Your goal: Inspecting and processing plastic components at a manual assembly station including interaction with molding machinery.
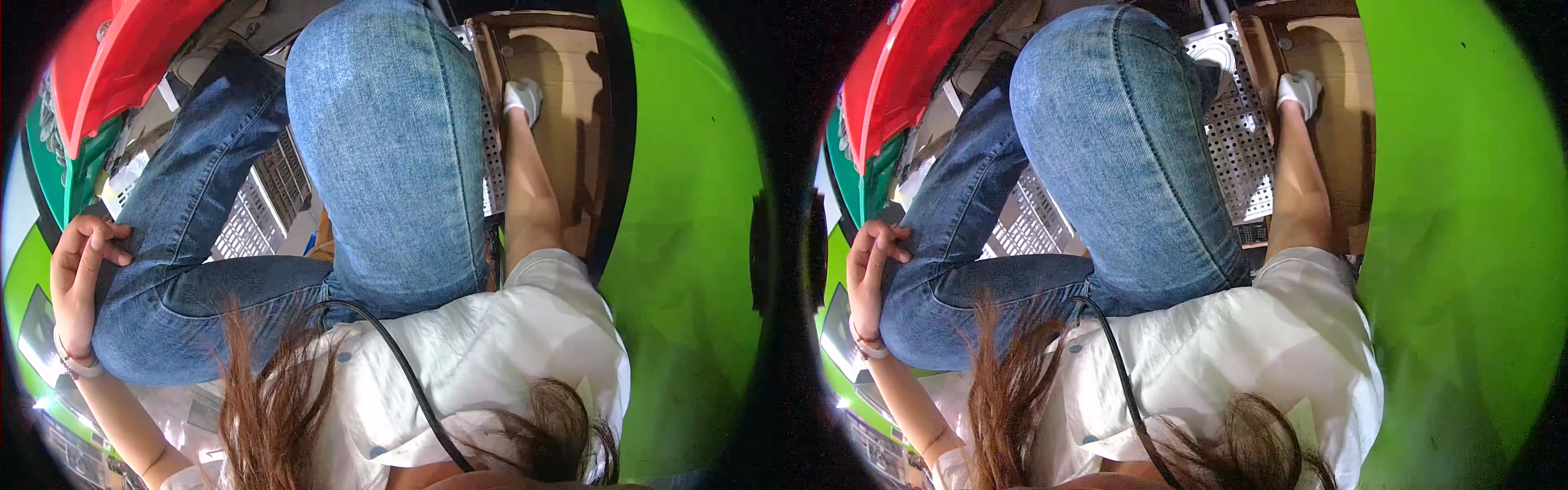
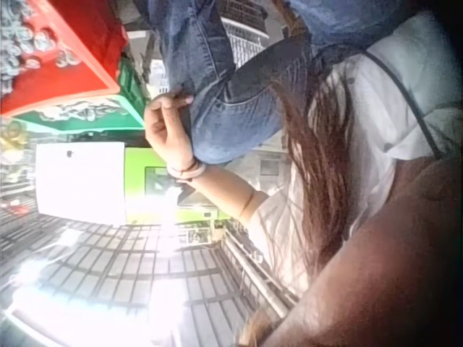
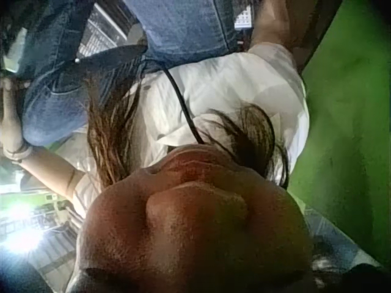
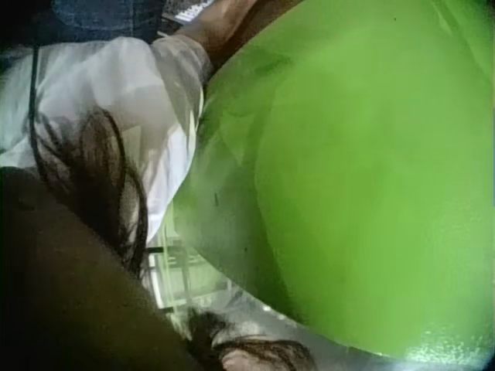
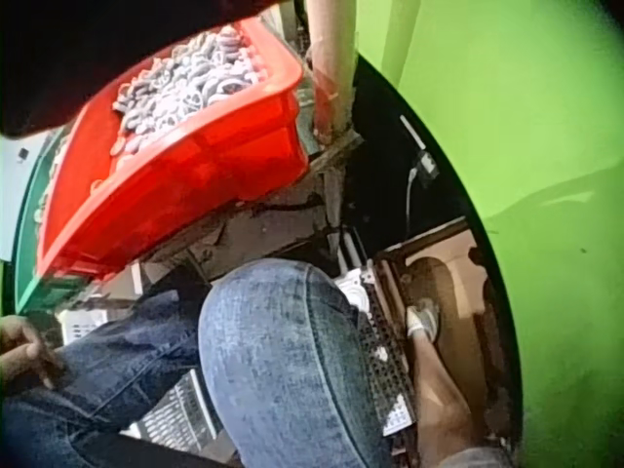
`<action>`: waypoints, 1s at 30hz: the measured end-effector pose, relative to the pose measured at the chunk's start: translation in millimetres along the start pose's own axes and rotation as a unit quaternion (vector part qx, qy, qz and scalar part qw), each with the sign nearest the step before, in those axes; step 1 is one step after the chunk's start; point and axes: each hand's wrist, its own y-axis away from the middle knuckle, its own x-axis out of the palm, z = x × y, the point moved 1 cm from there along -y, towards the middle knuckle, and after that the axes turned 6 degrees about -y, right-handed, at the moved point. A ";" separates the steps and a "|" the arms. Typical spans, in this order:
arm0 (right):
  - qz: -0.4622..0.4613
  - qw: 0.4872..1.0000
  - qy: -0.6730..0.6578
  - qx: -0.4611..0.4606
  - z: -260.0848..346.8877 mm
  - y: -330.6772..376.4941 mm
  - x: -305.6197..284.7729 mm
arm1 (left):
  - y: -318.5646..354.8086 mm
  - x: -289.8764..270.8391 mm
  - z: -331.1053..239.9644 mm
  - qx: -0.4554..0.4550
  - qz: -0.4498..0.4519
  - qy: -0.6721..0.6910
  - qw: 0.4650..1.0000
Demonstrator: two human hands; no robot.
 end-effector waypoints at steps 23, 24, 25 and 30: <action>-0.037 0.989 -0.136 -0.035 5.5 -13.8 10.5 | 1.0 2.2 -1.3 -0.008 -0.004 0.017 1.000; -0.006 0.990 -0.142 -0.004 5.4 -22.7 15.9 | 1.3 1.6 -1.4 -0.006 -0.002 0.015 1.000; 0.024 0.988 -0.152 0.010 8.2 -36.3 21.7 | 1.8 0.8 -1.5 -0.005 0.001 0.012 1.000; 0.147 0.982 -0.106 0.045 22.5 -74.3 43.5 | 1.4 1.7 -2.0 -0.006 -0.001 0.011 1.000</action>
